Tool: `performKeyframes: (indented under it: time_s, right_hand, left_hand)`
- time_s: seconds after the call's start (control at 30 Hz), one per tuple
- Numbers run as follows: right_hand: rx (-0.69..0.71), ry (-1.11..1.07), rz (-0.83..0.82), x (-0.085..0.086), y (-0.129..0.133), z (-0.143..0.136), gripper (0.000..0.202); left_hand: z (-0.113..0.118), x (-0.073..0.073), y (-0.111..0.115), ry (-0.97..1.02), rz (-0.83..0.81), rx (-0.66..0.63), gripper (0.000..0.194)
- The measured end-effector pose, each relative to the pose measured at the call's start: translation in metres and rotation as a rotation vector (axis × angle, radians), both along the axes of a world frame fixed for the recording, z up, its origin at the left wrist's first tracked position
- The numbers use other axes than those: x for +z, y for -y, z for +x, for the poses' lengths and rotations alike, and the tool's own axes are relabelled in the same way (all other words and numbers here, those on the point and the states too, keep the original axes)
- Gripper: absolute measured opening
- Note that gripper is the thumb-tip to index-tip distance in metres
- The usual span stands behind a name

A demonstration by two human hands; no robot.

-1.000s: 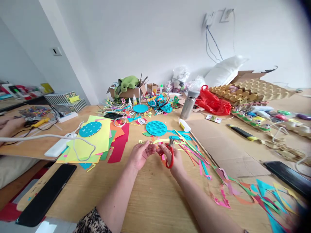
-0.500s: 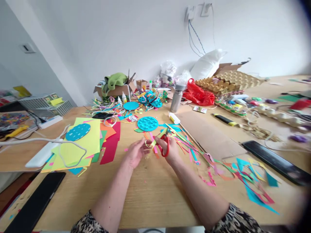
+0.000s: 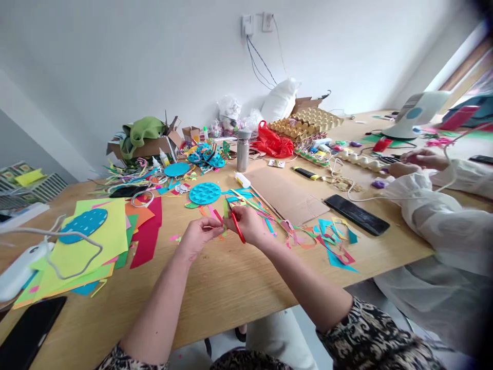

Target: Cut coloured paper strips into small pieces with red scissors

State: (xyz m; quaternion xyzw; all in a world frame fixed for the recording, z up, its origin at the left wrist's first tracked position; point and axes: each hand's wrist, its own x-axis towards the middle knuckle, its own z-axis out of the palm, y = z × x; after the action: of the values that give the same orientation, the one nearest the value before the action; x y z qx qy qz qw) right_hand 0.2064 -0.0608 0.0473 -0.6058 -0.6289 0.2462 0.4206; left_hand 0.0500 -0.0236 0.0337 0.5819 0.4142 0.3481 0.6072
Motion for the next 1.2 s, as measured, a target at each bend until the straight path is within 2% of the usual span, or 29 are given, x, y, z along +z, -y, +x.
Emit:
performKeyframes:
  time_s: [0.2, 0.3, 0.5, 0.63, 0.73, 0.83, 1.0, 1.2]
  right_hand:
    - [-0.088, 0.171, -0.009, 0.002, 0.018, 0.022, 0.017]
    - [-0.107, 0.245, -0.02, 0.0, 0.025, 0.033, 0.019]
    - [-0.168, 0.329, -0.069, 0.009, 0.038, 0.05, 0.024]
    - [-0.081, 0.328, -0.084, 0.025, 0.051, 0.072, 0.036]
    - [0.036, 0.493, -0.116, 0.032, 0.064, 0.093, 0.047]
    - [0.22, 0.635, -0.252, 0.03, 0.075, 0.11, 0.052]
    - [0.402, 0.756, -0.381, 0.02, 0.076, 0.124, 0.06]
    - [0.501, 0.71, -0.469, 0.026, 0.066, 0.123, 0.062]
  left_hand:
    - [0.035, 0.007, 0.009, -0.115, 0.081, -0.088, 0.025]
    - [0.051, 0.006, 0.013, -0.169, 0.122, -0.038, 0.025]
    - [0.072, 0.003, 0.019, -0.059, -0.025, -0.09, 0.026]
    - [0.074, 0.001, 0.017, 0.071, -0.115, -0.054, 0.026]
    - [0.073, -0.003, 0.015, 0.176, -0.245, -0.004, 0.028]
    - [0.075, -0.008, 0.018, 0.255, -0.359, -0.01, 0.031]
    - [0.083, -0.009, 0.028, 0.285, -0.437, -0.1, 0.031]
    - [0.092, -0.013, 0.032, 0.272, -0.465, -0.121, 0.033]
